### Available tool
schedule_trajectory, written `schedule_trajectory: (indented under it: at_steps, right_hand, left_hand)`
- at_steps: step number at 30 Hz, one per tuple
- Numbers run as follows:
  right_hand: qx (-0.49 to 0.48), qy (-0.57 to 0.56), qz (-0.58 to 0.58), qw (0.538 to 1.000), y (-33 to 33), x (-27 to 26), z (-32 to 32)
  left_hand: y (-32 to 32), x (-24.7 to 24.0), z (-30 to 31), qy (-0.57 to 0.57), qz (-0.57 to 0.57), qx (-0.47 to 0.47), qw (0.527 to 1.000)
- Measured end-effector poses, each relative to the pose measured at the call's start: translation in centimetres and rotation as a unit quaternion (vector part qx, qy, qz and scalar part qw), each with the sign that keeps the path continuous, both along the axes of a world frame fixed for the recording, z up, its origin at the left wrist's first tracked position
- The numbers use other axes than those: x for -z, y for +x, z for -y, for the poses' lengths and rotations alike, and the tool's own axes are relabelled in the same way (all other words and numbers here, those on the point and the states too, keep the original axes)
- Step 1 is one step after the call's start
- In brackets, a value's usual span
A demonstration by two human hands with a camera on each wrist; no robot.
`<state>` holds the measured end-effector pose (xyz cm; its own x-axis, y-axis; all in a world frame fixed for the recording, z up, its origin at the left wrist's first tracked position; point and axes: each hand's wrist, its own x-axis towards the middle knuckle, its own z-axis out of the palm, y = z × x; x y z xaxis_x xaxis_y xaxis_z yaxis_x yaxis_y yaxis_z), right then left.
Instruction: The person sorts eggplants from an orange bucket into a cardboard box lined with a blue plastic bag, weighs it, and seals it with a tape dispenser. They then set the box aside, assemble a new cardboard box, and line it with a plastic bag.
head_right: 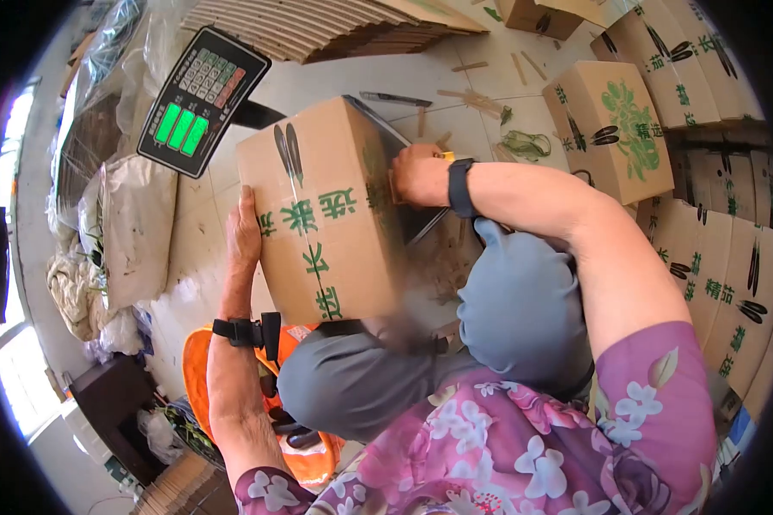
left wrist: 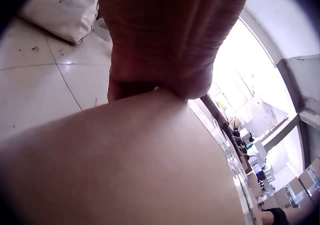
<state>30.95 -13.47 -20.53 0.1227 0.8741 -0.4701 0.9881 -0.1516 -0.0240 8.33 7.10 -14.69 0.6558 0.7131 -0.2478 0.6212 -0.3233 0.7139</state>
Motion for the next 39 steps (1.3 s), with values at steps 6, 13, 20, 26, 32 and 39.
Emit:
schedule_trajectory:
  at_steps: [6, 13, 20, 26, 32, 39]
  right_hand:
    - [-0.147, 0.100, -0.052, 0.983, 3.0, 5.3, 1.2]
    - [-0.072, -0.058, 0.060, 0.994, -0.6, 1.9, 0.7]
    - [-0.087, 0.106, -0.069, 0.988, 3.0, 3.9, 2.3]
    - [0.291, -0.140, -0.350, 0.879, 13.7, -4.7, 8.1]
    - [0.444, 0.157, -0.600, 0.647, 13.9, -16.8, 10.4]
    - [0.436, 0.054, -0.554, 0.707, 12.0, -14.8, 8.9]
  left_hand:
    - [-0.7, 1.4, -1.3, 0.016, -0.045, -0.007, 0.999]
    - [-0.4, 1.3, -0.8, 0.030, -0.055, 0.002, 0.998]
    - [-0.8, 0.0, -0.8, -0.102, -0.032, -0.041, 0.993]
    - [3.1, -1.0, 3.5, -0.122, 0.170, 0.048, 0.977]
    - [10.4, -2.2, 12.4, 0.184, 0.161, 0.276, 0.929]
    - [8.6, 0.4, 13.4, 0.222, 0.150, 0.376, 0.887]
